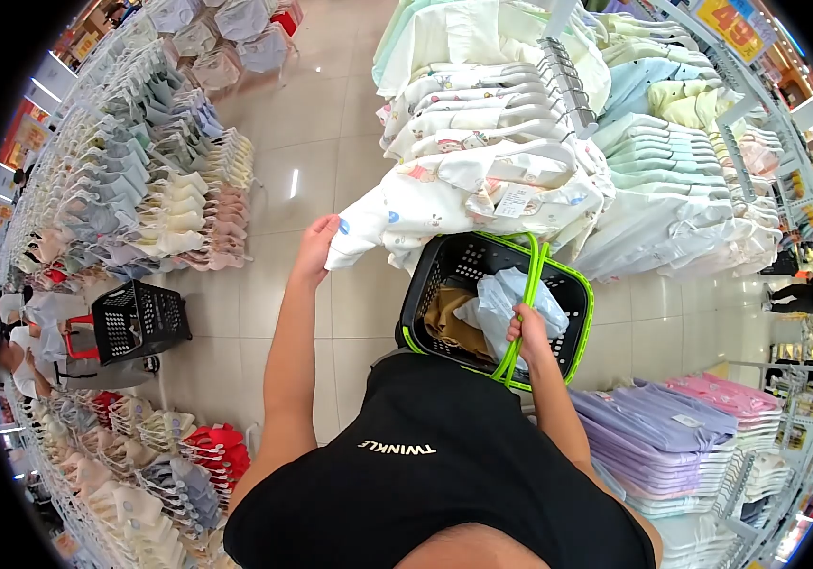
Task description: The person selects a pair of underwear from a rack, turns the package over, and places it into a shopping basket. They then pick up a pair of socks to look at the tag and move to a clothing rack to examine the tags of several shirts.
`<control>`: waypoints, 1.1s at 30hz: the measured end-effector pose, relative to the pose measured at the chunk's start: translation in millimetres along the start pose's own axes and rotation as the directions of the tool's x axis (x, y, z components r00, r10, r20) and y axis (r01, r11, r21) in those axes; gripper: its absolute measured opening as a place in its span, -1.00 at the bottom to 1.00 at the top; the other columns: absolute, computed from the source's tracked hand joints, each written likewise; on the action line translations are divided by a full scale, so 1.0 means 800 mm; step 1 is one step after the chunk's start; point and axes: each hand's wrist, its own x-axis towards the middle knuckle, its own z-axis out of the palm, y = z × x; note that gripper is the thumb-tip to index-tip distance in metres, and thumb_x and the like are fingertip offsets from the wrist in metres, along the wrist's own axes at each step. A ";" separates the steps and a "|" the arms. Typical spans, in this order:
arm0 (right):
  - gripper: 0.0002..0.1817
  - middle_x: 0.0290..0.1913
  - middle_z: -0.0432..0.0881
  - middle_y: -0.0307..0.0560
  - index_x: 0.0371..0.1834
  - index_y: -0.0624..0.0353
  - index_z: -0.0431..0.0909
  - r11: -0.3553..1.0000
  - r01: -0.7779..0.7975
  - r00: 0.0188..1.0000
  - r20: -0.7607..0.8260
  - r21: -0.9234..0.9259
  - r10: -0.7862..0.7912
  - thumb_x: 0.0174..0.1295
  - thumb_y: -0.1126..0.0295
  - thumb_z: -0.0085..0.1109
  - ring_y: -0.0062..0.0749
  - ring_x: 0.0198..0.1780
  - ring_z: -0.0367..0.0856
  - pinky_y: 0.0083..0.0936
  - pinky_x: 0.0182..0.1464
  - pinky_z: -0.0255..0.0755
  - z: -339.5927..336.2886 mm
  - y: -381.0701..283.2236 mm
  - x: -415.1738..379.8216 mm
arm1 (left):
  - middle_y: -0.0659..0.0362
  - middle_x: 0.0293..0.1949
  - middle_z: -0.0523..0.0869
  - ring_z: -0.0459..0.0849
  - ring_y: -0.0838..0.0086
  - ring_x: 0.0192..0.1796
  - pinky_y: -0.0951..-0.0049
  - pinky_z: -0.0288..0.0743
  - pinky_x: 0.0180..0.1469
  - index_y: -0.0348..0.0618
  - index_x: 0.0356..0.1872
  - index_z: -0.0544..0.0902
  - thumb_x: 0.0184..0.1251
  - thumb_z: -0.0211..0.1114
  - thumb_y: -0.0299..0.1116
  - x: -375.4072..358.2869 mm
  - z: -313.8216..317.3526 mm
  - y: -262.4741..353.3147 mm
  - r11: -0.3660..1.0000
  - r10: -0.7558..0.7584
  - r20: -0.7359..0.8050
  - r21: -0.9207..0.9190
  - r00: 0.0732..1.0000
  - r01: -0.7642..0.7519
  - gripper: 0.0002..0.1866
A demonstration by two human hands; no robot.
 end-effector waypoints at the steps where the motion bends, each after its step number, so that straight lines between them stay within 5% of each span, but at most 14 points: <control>1: -0.84 -0.67 0.15 -0.34 -0.39 0.05 0.23 1.000 -0.005 1.000 0.005 0.006 0.005 0.22 0.37 0.04 -0.62 -0.70 0.10 -0.58 -0.63 0.08 0.000 0.000 0.001 | 0.18 -0.17 0.67 0.65 0.53 -0.16 0.50 0.55 -0.11 -0.30 -0.02 0.55 0.48 0.13 -0.22 0.000 -0.002 0.000 1.000 -0.014 0.010 -0.004 1.000 0.014 -0.69; 24: -0.86 -0.67 0.14 -0.34 -0.36 0.08 0.27 1.000 0.007 1.000 0.007 0.018 -0.007 0.23 0.35 0.03 -0.61 -0.70 0.10 -0.56 -0.62 0.08 -0.002 -0.005 0.002 | 0.09 -0.12 0.69 0.69 0.43 -0.12 0.39 0.58 -0.05 -0.30 -0.01 0.53 0.50 0.06 -0.24 0.001 0.031 -0.046 0.986 -0.111 0.054 -0.122 0.992 0.116 -0.69; 33: -0.82 -0.69 0.14 -0.35 -0.42 0.04 0.23 1.000 0.006 1.000 -0.016 0.027 -0.006 0.22 0.36 0.05 -0.61 -0.71 0.10 -0.56 -0.63 0.07 -0.004 -0.001 0.001 | 0.07 0.07 0.61 0.62 0.33 0.09 0.27 0.51 0.13 -0.25 0.10 0.46 0.54 -0.06 -0.21 -0.003 0.060 -0.048 0.899 -0.057 0.230 -0.412 0.972 0.150 -0.66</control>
